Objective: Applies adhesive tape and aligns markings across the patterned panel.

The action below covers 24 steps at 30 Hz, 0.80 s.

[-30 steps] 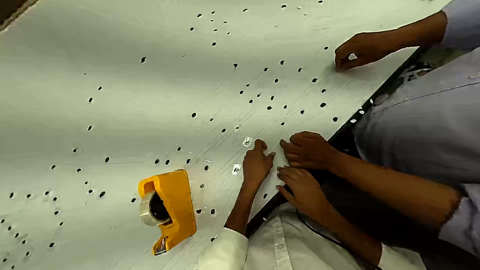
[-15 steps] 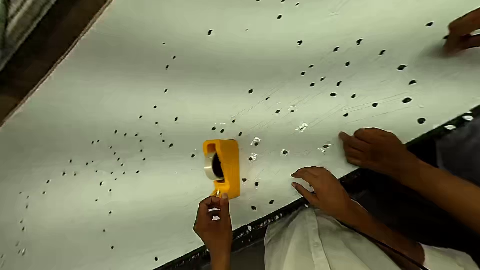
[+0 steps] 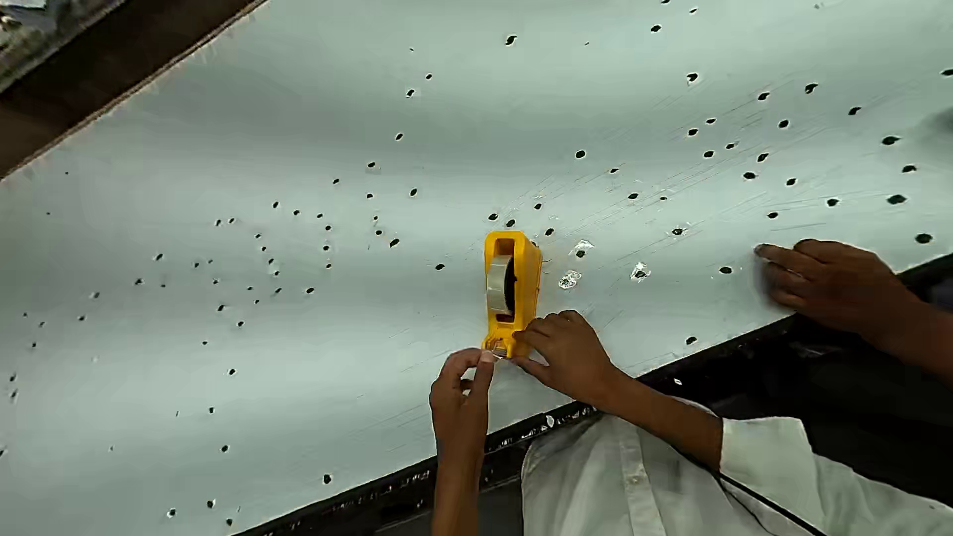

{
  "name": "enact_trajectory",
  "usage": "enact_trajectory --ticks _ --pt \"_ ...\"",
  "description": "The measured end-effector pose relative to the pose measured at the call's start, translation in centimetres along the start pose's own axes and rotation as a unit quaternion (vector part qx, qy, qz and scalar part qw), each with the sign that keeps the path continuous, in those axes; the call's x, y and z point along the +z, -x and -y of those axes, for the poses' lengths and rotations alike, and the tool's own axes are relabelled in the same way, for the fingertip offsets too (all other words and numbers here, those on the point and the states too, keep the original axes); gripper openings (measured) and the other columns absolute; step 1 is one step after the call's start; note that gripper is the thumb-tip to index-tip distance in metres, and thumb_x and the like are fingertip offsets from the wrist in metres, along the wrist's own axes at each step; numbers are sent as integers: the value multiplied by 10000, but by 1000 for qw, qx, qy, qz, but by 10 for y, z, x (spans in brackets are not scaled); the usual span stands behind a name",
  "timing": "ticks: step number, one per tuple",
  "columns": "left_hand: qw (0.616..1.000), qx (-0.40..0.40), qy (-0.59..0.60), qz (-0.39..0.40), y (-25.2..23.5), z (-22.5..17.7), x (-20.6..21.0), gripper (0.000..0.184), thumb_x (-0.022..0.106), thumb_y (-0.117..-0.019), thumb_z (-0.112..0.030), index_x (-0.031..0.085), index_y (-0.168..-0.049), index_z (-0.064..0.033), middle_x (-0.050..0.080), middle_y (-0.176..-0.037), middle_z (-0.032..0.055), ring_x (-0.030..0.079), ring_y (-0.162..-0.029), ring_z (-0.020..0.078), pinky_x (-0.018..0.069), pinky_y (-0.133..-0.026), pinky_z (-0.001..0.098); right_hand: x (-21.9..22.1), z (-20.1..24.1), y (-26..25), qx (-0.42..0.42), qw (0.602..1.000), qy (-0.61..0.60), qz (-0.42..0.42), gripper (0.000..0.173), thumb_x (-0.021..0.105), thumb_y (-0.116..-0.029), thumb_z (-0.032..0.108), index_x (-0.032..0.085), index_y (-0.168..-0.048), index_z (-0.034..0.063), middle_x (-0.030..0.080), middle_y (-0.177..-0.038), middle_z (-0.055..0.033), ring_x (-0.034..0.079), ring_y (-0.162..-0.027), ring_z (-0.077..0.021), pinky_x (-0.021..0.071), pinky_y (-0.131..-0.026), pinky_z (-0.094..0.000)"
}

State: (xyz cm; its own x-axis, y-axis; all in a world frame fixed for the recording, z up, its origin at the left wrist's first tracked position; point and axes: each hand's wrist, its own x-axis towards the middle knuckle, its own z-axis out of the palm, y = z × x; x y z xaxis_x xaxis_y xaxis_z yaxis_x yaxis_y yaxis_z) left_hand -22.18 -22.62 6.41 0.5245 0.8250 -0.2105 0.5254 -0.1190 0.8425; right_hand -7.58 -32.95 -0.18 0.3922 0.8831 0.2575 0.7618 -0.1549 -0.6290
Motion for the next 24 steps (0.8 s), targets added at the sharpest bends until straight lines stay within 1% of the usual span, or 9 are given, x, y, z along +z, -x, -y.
enact_trajectory --ticks 4,7,10,12,14,16,19,22,24 --pt "999 -25 39 17 9 22 0 176 563 -988 -98 708 -911 -36 670 -753 -21 618 -697 50 487 -639 202 3 4 5 11 999 22 -27 311 716 -916 394 779 -1064 127 739 -945 -52 704 -878 -247 537 -819 -504" --pt "973 -113 194 47 0 36 11 222 515 -1017 -14 689 -879 -4 616 -684 4 568 -619 64 481 -613 188 2 3 5 16 1000 10 -22 297 732 -907 382 776 -1059 130 742 -945 -49 705 -873 -241 537 -823 -501" --pt "867 -260 407 120 -12 45 12 298 410 -1053 -53 639 -863 -56 588 -647 -7 554 -526 46 481 -493 174 -6 -4 6 22 999 -23 11 265 703 -943 315 763 -1092 104 738 -957 -74 707 -899 -257 527 -871 -511" --pt "785 -303 508 183 -15 52 10 290 418 -1028 -88 661 -870 -102 626 -667 -16 593 -517 40 499 -461 167 -15 -14 14 45 998 -44 5 286 662 -976 320 744 -1122 89 742 -945 -78 710 -881 -252 532 -855 -499" --pt "764 -310 527 205 -17 51 12 300 413 -1039 -95 679 -901 -103 647 -692 -13 612 -534 36 507 -464 160 -34 -33 25 91 994 -56 0 322 652 -987 320 726 -1194 84 745 -963 -86 712 -901 -259 538 -864 -502" --pt "782 -334 491 190 -12 49 18 303 414 -1044 -86 687 -912 -81 653 -695 -9 604 -523 30 502 -461 153 -56 -53 43 143 988 -56 -6 332 652 -989 283 709 -1237 70 744 -1027 -119 711 -973 -299 531 -917 -536" --pt "866 -360 308 159 9 44 49 237 411 -1070 -54 628 -977 -38 612 -678 -30 524 -482 1 448 -437 135 -79 -86 73 182 981 -16 -58 332 665 -975 272 711 -1234 69 733 -1101 -131 698 -1030 -326 539 -919 -548" --pt "933 -233 201 185 14 14 88 177 523 -1021 -39 684 -972 16 629 -683 -4 554 -525 37 487 -489 180 -96 -119 96 199 972 37 -117 372 640 -976 317 706 -1253 78 706 -1215 -131 660 -1162 -333 521 -982 -542" --pt "957 -133 138 218 10 -12 117 144 567 -1001 -48 688 -996 29 647 -725 10 577 -563 59 507 -524 205 -102 -128 112 220 969 38 -108 421 620 -992 334 665 -1326 81 650 -1348 -139 590 -1283 -351 460 -1063 -572"
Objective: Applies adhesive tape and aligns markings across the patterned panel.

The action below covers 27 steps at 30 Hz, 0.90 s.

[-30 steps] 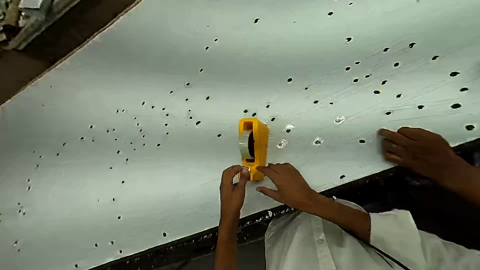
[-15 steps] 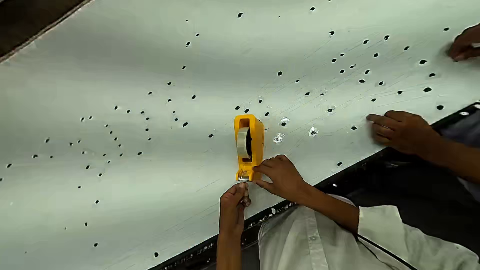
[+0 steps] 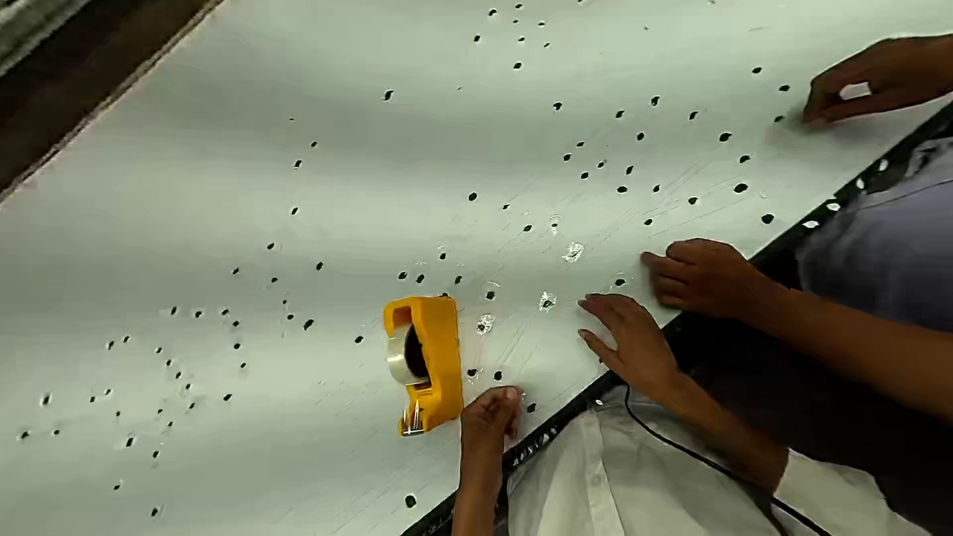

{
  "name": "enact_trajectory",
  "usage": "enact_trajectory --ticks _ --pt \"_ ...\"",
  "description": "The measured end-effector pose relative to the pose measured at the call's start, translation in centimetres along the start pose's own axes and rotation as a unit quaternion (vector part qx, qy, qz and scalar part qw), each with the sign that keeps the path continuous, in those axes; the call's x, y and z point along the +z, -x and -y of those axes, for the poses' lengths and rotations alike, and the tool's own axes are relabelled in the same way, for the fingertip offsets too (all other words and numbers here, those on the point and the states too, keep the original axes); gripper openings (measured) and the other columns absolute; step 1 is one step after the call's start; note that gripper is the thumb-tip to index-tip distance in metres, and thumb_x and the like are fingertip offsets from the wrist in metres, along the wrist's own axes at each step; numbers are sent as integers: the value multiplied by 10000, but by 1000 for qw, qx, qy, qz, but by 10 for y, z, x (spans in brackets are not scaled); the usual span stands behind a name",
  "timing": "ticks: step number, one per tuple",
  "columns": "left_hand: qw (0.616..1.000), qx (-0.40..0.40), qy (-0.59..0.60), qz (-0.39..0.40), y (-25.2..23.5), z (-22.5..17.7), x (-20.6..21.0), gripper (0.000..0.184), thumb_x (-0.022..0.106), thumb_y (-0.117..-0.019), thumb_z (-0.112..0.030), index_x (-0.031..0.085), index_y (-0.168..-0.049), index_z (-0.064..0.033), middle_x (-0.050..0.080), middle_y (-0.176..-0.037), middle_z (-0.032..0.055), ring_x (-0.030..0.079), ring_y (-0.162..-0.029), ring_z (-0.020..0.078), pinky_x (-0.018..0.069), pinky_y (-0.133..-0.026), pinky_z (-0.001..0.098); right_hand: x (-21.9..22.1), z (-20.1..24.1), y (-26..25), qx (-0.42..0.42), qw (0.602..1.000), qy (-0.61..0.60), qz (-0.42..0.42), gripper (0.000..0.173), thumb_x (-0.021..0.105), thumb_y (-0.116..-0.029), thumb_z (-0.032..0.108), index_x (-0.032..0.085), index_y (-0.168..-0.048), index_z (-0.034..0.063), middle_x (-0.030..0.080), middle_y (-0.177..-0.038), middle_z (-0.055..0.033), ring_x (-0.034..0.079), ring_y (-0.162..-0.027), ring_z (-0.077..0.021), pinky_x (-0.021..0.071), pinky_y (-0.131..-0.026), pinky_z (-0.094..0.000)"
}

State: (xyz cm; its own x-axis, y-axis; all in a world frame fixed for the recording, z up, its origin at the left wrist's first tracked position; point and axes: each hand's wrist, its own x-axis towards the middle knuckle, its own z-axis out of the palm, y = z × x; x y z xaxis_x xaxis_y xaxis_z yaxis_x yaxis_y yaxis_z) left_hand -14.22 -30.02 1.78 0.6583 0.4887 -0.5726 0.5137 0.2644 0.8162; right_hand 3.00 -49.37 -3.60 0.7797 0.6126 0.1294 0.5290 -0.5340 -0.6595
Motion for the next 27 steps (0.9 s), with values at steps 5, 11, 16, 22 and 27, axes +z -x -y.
enact_trajectory --ticks 5,11,16,22,27 --pt "946 182 -253 93 -91 -57 80 400 628 -1015 -139 571 -1391 -15 706 -911 136 655 -718 199 570 -669 389 -6 -23 6 -3 999 25 41 396 612 -993 351 703 -1280 93 618 -1427 -100 553 -1348 -313 409 -1117 -569" --pt "932 218 -266 115 -160 -112 162 307 650 -1000 -144 563 -1205 67 691 -851 126 660 -696 186 567 -667 376 -14 -28 4 -21 998 -2 56 323 659 -972 289 732 -1223 99 638 -1402 -69 565 -1337 -267 433 -1117 -512" --pt "916 218 -296 162 -188 -142 225 318 626 -1018 -165 562 -1216 75 696 -896 154 671 -742 219 568 -699 409 -17 -25 5 -26 996 -6 83 331 647 -983 278 715 -1252 98 619 -1431 -64 524 -1386 -252 394 -1156 -481" --pt "820 137 -534 155 -191 -144 255 553 745 -927 -386 624 -1243 52 676 -1100 284 653 -1053 459 507 -905 665 -20 -26 6 -13 992 -38 119 332 606 -1012 237 687 -1297 86 569 -1492 -61 457 -1446 -238 329 -1207 -463" --pt "804 166 -563 90 -161 -134 216 465 674 -979 -409 669 -1127 33 688 -967 261 672 -948 456 518 -818 655 -20 -21 5 -10 993 -23 115 338 627 -1000 240 689 -1292 84 569 -1491 -73 454 -1451 -237 315 -1215 -476"
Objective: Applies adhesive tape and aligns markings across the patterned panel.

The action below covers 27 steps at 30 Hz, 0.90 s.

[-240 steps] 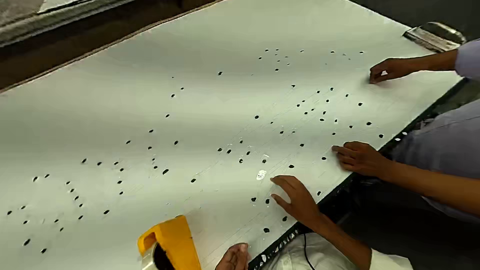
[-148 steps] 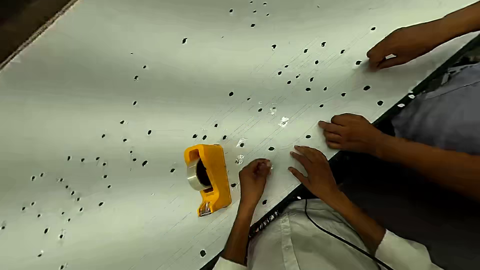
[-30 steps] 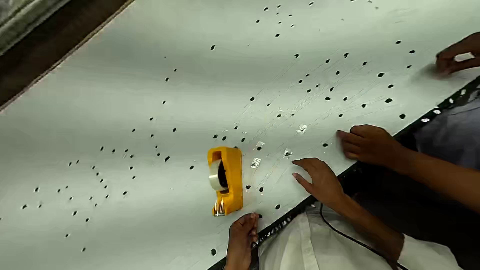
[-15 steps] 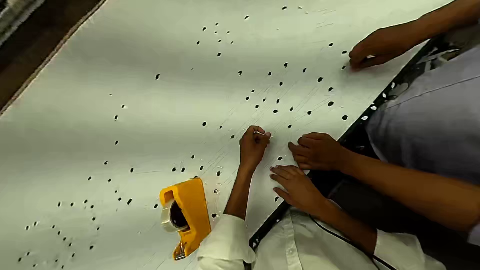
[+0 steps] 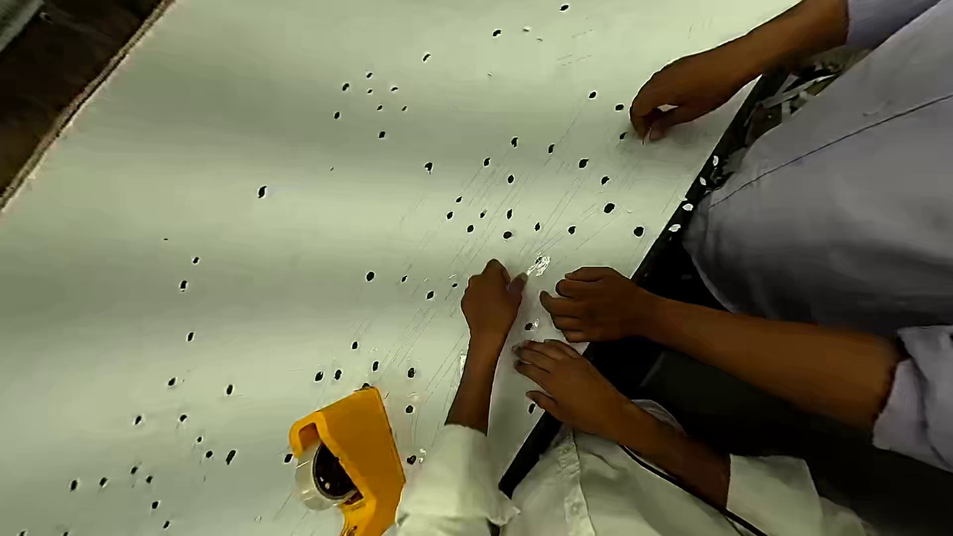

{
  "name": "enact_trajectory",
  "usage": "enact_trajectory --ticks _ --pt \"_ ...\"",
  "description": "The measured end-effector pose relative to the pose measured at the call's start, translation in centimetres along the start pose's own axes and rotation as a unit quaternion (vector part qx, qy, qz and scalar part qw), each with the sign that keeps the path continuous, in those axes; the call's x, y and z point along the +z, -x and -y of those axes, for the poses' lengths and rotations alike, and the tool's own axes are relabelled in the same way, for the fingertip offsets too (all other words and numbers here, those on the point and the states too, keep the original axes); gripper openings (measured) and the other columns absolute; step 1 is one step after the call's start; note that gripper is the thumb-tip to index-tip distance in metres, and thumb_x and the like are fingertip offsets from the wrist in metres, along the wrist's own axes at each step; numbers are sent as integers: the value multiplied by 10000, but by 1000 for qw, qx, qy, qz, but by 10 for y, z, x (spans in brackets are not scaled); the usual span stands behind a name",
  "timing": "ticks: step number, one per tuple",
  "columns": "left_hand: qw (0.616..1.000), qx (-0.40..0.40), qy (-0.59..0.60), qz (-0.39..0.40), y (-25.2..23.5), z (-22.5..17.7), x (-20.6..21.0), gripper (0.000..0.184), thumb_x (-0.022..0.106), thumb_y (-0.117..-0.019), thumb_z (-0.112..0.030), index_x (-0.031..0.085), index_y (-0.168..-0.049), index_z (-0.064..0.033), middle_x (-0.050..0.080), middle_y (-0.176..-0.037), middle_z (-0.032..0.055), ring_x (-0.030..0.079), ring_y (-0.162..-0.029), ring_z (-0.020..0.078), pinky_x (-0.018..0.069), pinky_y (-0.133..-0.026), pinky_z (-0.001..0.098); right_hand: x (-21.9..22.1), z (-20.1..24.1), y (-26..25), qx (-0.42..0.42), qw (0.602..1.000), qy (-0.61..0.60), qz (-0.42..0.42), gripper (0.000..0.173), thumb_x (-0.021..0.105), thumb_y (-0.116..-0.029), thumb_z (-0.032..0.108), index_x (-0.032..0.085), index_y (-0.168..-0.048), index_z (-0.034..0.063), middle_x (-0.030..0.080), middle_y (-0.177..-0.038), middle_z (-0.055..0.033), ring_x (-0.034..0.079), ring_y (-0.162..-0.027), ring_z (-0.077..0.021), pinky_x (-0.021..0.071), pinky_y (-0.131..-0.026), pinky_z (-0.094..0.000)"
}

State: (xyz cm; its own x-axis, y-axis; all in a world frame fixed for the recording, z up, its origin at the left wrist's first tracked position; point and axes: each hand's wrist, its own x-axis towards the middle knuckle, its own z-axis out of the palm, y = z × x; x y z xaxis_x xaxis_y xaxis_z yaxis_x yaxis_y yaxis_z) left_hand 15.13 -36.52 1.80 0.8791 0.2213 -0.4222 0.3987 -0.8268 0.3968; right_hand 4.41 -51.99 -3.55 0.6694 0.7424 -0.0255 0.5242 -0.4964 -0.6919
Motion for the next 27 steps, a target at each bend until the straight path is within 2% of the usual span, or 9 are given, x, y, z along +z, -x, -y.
enact_trajectory --ticks 3,5,8,11,15,18,21,25,27 --pt "989 90 94 -75 68 61 0 352 657 -1006 -342 635 -1000 9 587 -692 143 587 -600 309 506 -561 513 3 8 -1 7 1000 6 -21 307 632 -996 265 725 -1227 86 611 -1437 -92 491 -1420 -272 344 -1198 -505" --pt "968 107 161 -162 120 104 -4 299 695 -968 -300 625 -898 -18 537 -618 40 522 -512 162 471 -496 365 8 17 -3 2 999 3 -40 302 627 -999 279 732 -1198 78 634 -1389 -115 524 -1380 -299 381 -1172 -506" --pt "921 61 201 -329 199 163 -16 272 683 -941 -244 593 -825 -15 552 -639 -30 531 -543 5 477 -518 190 23 41 -11 -35 998 -15 -42 305 650 -979 290 735 -1186 82 667 -1317 -126 582 -1305 -314 447 -1114 -507" --pt "882 -69 158 -439 255 213 -26 263 664 -938 -210 624 -936 50 621 -792 53 612 -686 43 516 -584 190 46 73 -24 -84 995 -45 -6 327 653 -980 315 730 -1200 87 694 -1247 -117 633 -1214 -303 481 -1059 -516" --pt "902 -193 262 -284 276 259 -24 429 602 -1013 -300 624 -1253 55 648 -1218 231 653 -1086 331 551 -871 521 78 120 -40 -110 987 -70 90 433 609 -1007 401 660 -1319 106 690 -1246 -108 638 -1186 -290 479 -1024 -523" --pt "882 -179 378 -218 276 272 -14 367 566 -1022 -288 664 -1211 11 636 -1242 180 637 -1115 293 553 -910 491 103 151 -47 -138 984 -44 100 524 621 -981 487 631 -1358 122 692 -1183 -111 650 -1108 -298 502 -946 -527" --pt "857 -164 422 -246 283 270 -14 231 607 -1002 -171 678 -1122 14 596 -1270 169 610 -1133 266 543 -918 457 128 170 -51 -175 984 -28 25 436 686 -939 464 715 -1194 112 718 -1054 -94 685 -992 -282 539 -860 -512" --pt "849 -144 402 -312 303 262 -19 115 665 -948 -150 711 -959 -44 642 -1135 83 640 -1037 183 568 -838 368 140 177 -54 -213 976 21 -46 251 748 -894 386 760 -936 139 723 -966 -37 690 -918 -242 534 -848 -516" --pt "863 -145 374 -307 320 265 -15 170 631 -961 -195 729 -938 -58 687 -1011 47 656 -945 147 545 -764 339 146 177 -48 -222 973 35 -45 238 756 -882 359 765 -987 145 732 -989 -37 698 -926 -252 531 -866 -542"
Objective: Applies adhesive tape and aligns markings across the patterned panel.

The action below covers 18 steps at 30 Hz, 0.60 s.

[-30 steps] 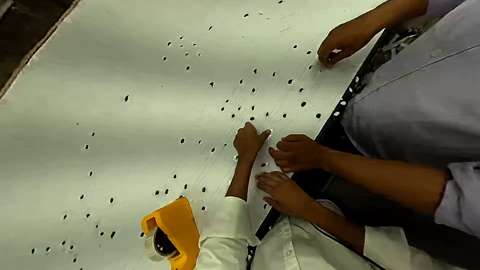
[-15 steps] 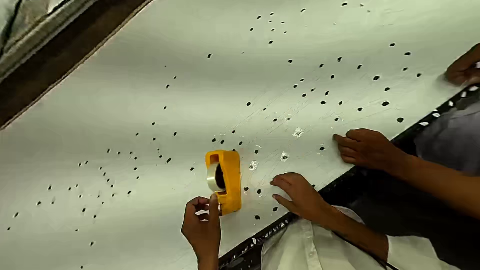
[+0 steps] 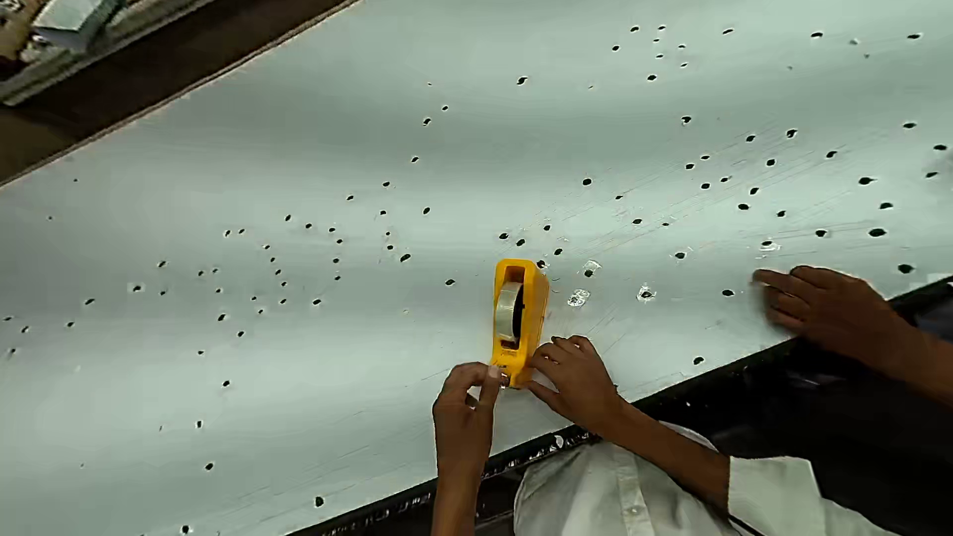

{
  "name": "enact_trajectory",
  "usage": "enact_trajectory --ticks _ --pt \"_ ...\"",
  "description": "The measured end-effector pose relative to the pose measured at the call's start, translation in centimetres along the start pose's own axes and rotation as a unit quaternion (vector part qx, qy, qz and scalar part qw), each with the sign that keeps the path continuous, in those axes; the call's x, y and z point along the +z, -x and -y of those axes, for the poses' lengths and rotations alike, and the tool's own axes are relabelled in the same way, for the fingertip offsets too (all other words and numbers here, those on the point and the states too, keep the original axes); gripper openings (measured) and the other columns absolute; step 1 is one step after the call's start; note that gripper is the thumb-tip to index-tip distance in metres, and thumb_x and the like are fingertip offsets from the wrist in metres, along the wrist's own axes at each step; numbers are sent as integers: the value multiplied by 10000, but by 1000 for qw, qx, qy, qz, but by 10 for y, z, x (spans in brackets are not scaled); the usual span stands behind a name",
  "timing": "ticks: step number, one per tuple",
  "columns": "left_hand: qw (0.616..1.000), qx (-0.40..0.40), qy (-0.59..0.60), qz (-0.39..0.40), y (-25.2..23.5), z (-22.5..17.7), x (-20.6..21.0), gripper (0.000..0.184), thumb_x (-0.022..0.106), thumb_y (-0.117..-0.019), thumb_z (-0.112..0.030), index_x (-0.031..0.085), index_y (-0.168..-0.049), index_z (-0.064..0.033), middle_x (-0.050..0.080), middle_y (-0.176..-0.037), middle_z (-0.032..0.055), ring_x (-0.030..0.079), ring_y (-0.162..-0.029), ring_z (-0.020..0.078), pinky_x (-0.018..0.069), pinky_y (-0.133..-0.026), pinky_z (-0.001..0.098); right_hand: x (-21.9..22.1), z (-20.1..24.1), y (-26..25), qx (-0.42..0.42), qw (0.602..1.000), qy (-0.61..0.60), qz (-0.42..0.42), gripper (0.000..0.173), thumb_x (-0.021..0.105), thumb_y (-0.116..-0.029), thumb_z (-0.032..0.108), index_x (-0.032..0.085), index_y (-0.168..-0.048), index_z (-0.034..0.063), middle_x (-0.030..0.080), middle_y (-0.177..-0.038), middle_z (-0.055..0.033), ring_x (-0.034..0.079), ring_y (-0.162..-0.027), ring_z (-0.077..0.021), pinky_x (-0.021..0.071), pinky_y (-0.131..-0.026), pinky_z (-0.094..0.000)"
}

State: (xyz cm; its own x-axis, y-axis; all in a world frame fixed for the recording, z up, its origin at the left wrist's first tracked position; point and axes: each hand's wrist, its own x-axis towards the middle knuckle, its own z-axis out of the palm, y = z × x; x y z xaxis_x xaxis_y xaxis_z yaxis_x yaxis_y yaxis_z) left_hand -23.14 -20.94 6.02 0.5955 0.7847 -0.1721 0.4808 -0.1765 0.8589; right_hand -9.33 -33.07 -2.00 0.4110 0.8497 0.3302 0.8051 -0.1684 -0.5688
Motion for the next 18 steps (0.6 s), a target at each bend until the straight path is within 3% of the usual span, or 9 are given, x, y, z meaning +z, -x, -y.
enact_trajectory --ticks 4,6,9,12,18 --pt "1000 2 -9 3 18 17 -14 218 592 -975 -248 727 -932 -82 697 -887 -13 639 -790 65 506 -662 227 6 9 6 -36 999 -3 5 452 728 -864 521 735 -1173 192 719 -1001 -13 680 -907 -204 510 -890 -513" --pt "1000 5 -4 12 21 19 -18 225 579 -980 -248 728 -935 -85 709 -868 -19 654 -790 66 520 -678 230 8 19 5 -57 998 3 21 445 697 -883 566 746 -1143 208 704 -948 -8 673 -889 -198 506 -895 -507" --pt "1000 7 -17 13 22 15 -20 221 572 -982 -240 729 -932 -94 689 -807 -55 625 -720 27 499 -650 190 14 24 -1 -73 997 13 13 253 714 -892 423 764 -994 196 690 -865 -5 674 -834 -195 506 -884 -495" --pt "1000 -17 -7 9 28 13 -23 197 585 -978 -202 728 -927 -77 658 -740 -65 599 -658 17 485 -616 175 14 24 0 -60 998 6 13 230 738 -876 397 763 -969 188 710 -885 -4 689 -855 -200 512 -896 -510" --pt "996 -86 24 6 42 31 -13 189 579 -993 -143 730 -923 -52 659 -739 -37 591 -647 40 478 -608 193 14 22 2 -54 998 0 14 274 768 -846 425 765 -981 186 705 -874 -1 677 -824 -197 501 -882 -513"
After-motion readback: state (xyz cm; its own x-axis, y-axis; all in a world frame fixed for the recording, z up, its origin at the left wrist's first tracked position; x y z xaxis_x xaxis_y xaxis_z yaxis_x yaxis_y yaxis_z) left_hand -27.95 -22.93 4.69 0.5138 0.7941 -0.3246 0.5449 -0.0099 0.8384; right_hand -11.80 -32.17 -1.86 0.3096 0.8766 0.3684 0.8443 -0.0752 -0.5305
